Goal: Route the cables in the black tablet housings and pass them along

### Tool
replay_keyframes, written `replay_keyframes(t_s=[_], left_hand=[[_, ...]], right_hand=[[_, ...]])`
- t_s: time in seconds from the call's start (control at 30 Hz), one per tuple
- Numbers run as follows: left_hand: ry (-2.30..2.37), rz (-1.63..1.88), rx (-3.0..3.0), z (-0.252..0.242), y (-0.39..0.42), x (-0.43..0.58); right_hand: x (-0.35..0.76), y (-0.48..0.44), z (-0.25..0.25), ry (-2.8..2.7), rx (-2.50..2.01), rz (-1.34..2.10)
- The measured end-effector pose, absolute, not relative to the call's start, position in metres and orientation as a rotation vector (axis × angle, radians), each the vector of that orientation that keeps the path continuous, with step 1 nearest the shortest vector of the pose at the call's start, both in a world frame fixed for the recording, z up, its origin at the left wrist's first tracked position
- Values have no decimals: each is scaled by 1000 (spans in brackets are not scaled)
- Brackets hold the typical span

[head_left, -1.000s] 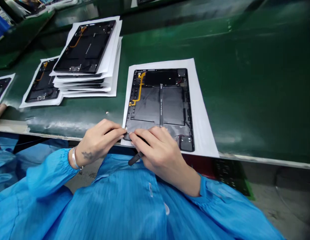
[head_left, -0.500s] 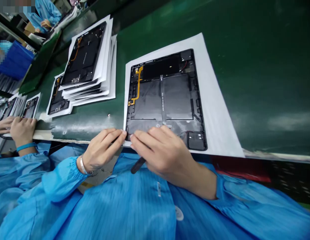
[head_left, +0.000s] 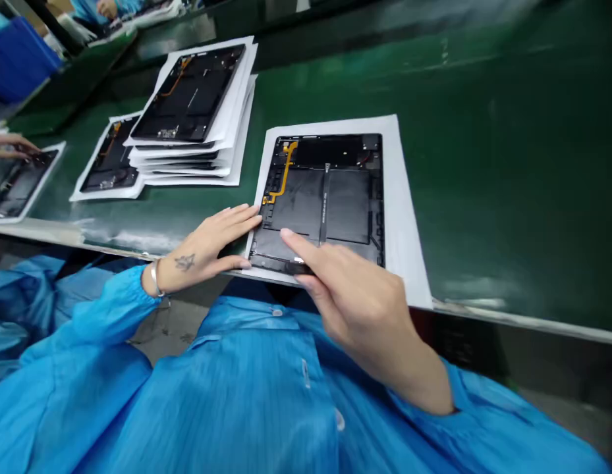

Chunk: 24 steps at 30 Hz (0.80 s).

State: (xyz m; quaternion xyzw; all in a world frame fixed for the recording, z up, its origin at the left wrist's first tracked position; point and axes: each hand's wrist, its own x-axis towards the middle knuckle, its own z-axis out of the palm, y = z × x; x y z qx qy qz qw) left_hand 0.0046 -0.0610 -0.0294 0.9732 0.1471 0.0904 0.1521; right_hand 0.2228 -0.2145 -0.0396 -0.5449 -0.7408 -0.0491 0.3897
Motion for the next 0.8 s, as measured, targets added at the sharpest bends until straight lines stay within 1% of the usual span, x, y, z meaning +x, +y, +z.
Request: replay_keyframes(t_s=[0.1, 0.23, 0.47, 0.8], left_hand=[[386, 209, 2754, -34, -55, 7], [384, 275, 2737, -42, -58, 8], [393, 370, 2764, -50, -68, 7], [385, 393, 2791, -54, -68, 10]], right_hand=[[217, -212, -41, -1894, -1395, -115], [213, -203, -44, -1984, -1409, -33], [208, -195, -49, -2102, -1458, -143], [210, -196, -43, -2247, -1473, -144]])
